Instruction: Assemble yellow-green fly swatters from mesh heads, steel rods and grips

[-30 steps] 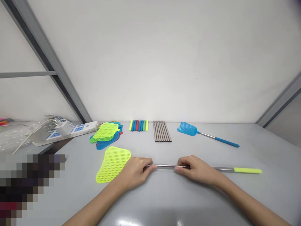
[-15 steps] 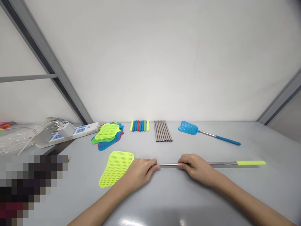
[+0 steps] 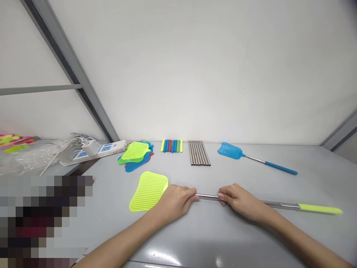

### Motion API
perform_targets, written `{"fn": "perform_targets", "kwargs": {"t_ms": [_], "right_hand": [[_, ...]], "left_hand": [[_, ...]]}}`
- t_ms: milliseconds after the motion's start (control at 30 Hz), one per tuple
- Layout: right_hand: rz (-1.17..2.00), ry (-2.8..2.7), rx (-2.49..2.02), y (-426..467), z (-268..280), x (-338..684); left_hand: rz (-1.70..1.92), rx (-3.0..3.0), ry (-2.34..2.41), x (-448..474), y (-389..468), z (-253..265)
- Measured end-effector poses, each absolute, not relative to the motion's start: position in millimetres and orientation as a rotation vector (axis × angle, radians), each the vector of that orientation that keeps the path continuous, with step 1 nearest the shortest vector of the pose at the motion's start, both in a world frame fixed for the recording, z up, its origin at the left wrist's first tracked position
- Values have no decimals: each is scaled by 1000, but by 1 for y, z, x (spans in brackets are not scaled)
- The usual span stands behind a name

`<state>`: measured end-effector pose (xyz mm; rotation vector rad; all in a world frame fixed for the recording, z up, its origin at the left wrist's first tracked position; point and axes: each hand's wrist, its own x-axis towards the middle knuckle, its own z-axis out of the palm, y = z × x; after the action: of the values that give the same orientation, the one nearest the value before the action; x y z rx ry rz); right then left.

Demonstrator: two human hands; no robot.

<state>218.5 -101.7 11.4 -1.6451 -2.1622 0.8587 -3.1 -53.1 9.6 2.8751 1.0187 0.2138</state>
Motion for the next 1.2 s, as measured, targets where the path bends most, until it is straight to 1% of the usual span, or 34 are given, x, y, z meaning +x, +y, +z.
{"fn": "perform_targets", "kwargs": {"t_ms": [233, 600, 767, 900, 1100, 1200], "right_hand": [[838, -2207, -1622, -104, 18, 216], [979, -2212, -1551, -102, 21, 222], [937, -2190, -1628, -101, 19, 226], [911, -2183, -1643, -101, 21, 227], [722, -2170, -1594, -99, 21, 226], [788, -2147, -1617, -98, 22, 227]], "left_hand": [[211, 2755, 1034, -4, -50, 12], [209, 2673, 999, -9, -48, 19], [268, 2729, 1000, -14, -41, 19], [204, 2786, 994, -22, -36, 20], [154, 2771, 972, -26, -36, 20], [142, 2731, 951, -24, -38, 18]]}}
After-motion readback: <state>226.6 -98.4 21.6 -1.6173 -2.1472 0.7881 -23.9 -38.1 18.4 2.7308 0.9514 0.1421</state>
